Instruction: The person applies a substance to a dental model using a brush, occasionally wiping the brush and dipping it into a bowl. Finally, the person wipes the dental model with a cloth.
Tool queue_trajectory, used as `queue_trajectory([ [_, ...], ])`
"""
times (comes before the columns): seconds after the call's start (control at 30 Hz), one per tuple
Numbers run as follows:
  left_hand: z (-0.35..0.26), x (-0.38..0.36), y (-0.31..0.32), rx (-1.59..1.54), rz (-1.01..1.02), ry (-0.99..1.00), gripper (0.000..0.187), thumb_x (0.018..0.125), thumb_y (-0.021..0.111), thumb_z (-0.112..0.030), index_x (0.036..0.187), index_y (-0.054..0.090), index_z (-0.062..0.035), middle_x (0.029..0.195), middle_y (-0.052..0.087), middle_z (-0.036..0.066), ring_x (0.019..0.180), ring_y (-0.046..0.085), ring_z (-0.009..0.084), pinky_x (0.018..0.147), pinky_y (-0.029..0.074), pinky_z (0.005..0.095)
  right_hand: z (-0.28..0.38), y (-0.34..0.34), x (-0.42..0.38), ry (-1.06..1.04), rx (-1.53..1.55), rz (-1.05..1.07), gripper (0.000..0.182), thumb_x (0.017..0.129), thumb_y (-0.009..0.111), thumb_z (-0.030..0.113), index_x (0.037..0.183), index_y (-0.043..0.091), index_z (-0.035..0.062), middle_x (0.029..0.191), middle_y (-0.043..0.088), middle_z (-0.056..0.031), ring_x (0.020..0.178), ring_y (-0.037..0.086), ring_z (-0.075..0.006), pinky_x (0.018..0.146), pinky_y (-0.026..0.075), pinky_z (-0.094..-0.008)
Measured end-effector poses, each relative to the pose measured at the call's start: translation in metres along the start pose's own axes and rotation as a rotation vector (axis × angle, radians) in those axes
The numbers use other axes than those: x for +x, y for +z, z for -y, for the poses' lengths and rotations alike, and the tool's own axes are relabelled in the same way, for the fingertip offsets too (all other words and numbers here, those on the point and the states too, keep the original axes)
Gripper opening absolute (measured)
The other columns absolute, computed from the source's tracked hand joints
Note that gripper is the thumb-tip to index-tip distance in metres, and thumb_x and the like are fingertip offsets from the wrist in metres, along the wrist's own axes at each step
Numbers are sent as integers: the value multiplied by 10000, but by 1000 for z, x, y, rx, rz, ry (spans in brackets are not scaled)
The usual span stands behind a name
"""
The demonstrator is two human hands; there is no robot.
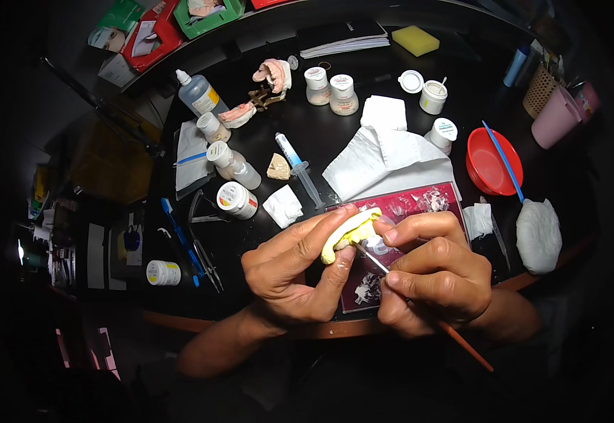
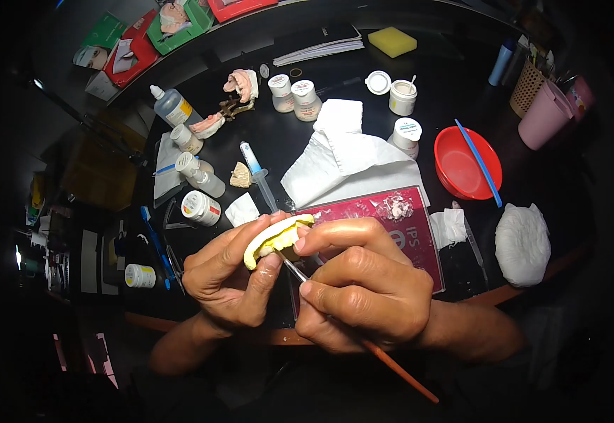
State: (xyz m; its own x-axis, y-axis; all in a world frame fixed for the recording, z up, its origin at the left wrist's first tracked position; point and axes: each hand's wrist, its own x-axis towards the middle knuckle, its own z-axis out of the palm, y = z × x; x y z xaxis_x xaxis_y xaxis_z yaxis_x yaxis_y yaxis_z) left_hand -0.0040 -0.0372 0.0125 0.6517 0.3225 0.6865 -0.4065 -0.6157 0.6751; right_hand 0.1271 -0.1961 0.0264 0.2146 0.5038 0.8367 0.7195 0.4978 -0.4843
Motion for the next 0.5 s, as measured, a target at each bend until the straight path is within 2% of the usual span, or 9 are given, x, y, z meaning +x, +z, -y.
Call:
queue_trajectory([
  [0.5, -1, -1, -1, 15, 2, 28, 414, 848, 732, 76, 1259, 695, 113, 1114, 756, 283, 1034, 770, 306, 911, 607, 346, 1, -1, 1, -17, -13, 24, 196, 717, 811, -59, 888, 726, -15, 829, 696, -88, 1006, 730, -329, 845, 610, -417],
])
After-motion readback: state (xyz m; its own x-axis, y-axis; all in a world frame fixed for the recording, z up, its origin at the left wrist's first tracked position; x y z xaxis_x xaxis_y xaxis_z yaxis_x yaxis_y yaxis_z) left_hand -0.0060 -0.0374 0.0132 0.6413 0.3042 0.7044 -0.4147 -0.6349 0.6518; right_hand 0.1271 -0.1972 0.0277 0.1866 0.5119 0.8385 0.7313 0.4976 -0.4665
